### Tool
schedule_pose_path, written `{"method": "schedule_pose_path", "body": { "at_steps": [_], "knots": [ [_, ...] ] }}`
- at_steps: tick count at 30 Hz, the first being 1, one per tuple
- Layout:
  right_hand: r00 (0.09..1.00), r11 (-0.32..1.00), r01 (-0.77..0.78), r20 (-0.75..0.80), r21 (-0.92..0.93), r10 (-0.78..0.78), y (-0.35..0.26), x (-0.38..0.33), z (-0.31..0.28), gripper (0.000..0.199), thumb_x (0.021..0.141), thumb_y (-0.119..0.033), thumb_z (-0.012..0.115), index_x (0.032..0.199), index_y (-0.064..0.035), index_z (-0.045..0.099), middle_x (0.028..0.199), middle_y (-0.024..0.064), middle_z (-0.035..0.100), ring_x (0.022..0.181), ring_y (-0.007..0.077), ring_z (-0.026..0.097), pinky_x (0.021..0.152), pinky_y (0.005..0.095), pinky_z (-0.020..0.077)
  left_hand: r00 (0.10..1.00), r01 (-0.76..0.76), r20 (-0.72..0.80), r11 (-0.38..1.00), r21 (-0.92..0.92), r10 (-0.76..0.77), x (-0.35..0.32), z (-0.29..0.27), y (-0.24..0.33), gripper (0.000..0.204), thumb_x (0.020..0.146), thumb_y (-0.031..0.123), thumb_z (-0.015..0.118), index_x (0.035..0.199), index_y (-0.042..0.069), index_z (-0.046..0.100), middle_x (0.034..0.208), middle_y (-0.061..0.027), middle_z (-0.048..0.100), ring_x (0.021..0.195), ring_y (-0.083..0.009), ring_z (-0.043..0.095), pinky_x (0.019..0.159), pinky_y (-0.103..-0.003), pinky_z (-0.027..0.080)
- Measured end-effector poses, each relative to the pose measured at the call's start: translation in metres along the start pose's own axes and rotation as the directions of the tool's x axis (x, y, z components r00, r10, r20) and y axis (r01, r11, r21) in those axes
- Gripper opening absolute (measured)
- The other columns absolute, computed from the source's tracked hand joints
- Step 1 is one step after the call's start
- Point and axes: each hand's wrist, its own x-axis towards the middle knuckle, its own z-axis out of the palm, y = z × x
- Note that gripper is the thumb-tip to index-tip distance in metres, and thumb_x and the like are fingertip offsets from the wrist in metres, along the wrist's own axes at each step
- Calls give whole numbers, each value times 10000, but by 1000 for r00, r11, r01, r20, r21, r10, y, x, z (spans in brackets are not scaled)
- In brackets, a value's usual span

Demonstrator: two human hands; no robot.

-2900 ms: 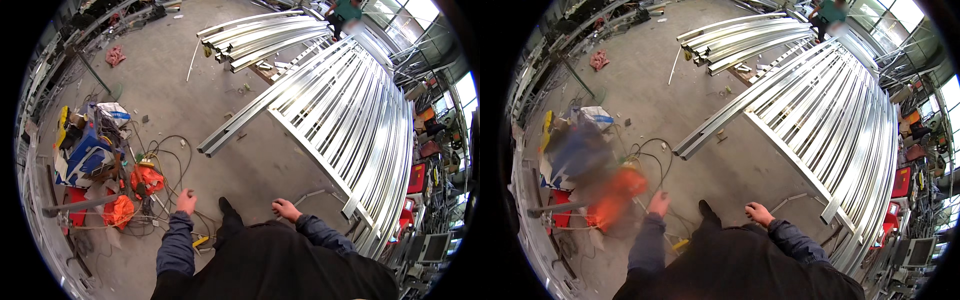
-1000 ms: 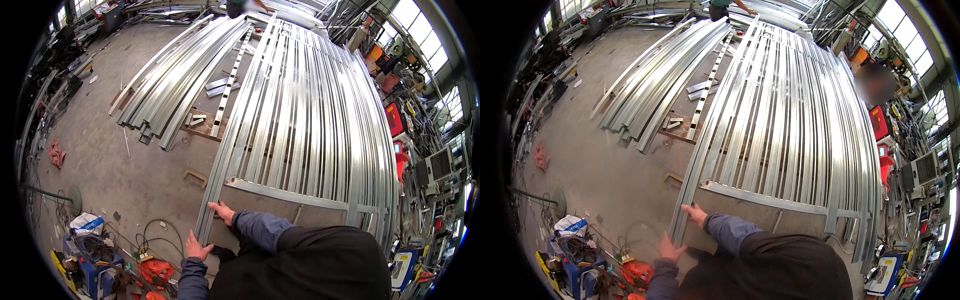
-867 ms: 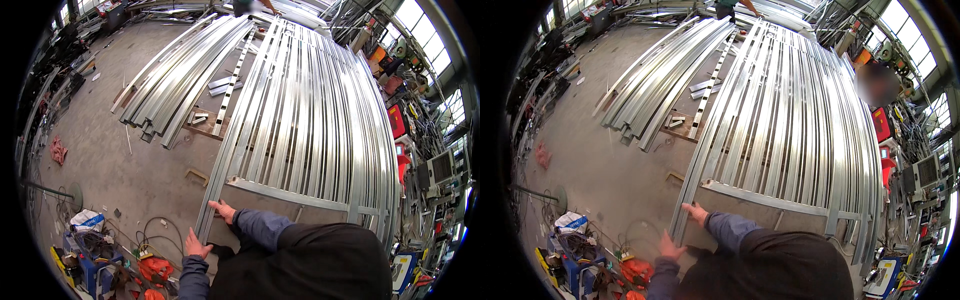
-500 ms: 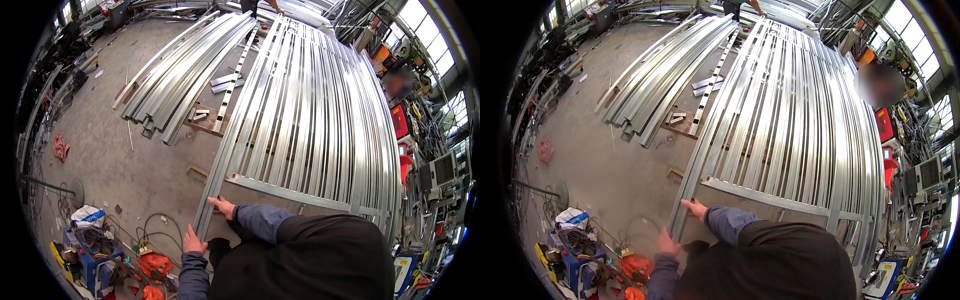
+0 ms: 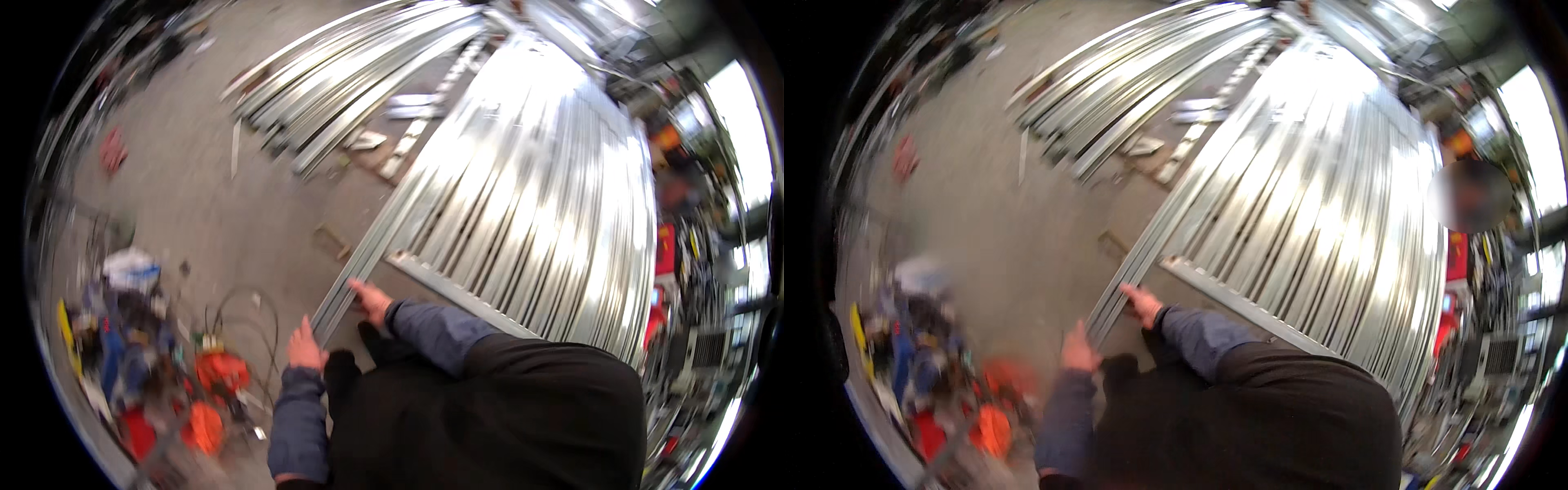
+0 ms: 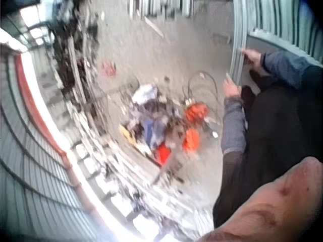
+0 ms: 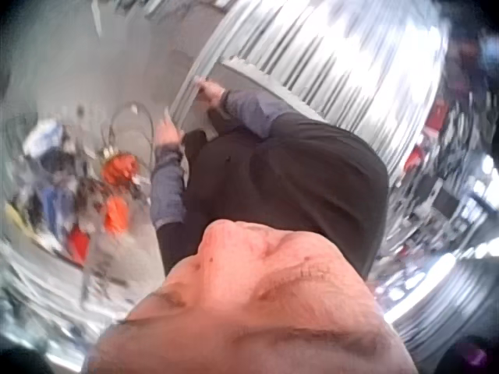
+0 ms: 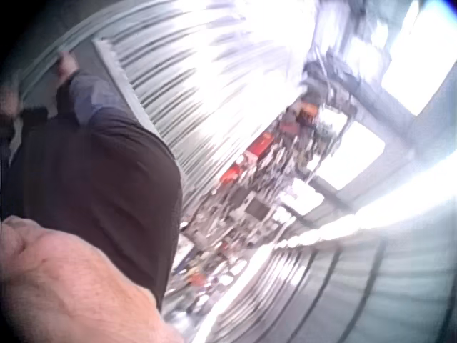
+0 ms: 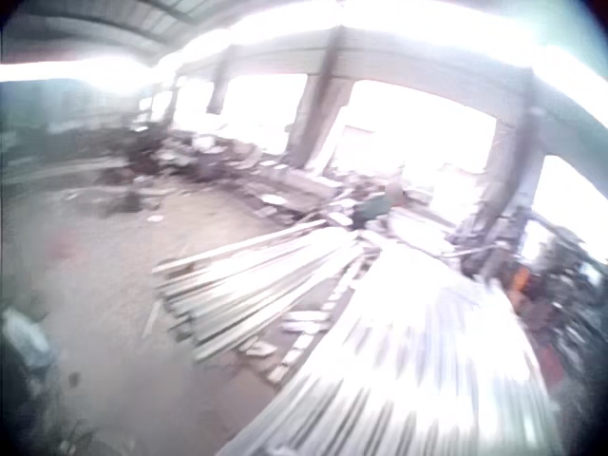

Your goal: The person picks up a long metal bar and aligns it with a metal frame on the floor. They then use a welding torch to weld the metal bar to the frame at multiple points. Another person is visible in the background working on a similar frame.

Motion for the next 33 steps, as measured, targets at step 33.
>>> {"method": "schedule_pose_path", "body": {
  "at_steps": [33],
  "knots": [
    [992,967,-113,-76,-228,98,0,-4,34,929,882,-821,687,1534,-182,517,1493,54,597,1386,301,554,1224,506,416,872,269,-451,956,121,-188,-37,48,8,700,1012,154,511,1692,121,347,1316,-116,553,1232,-293,502,1175,-534,321]
  ]
}}
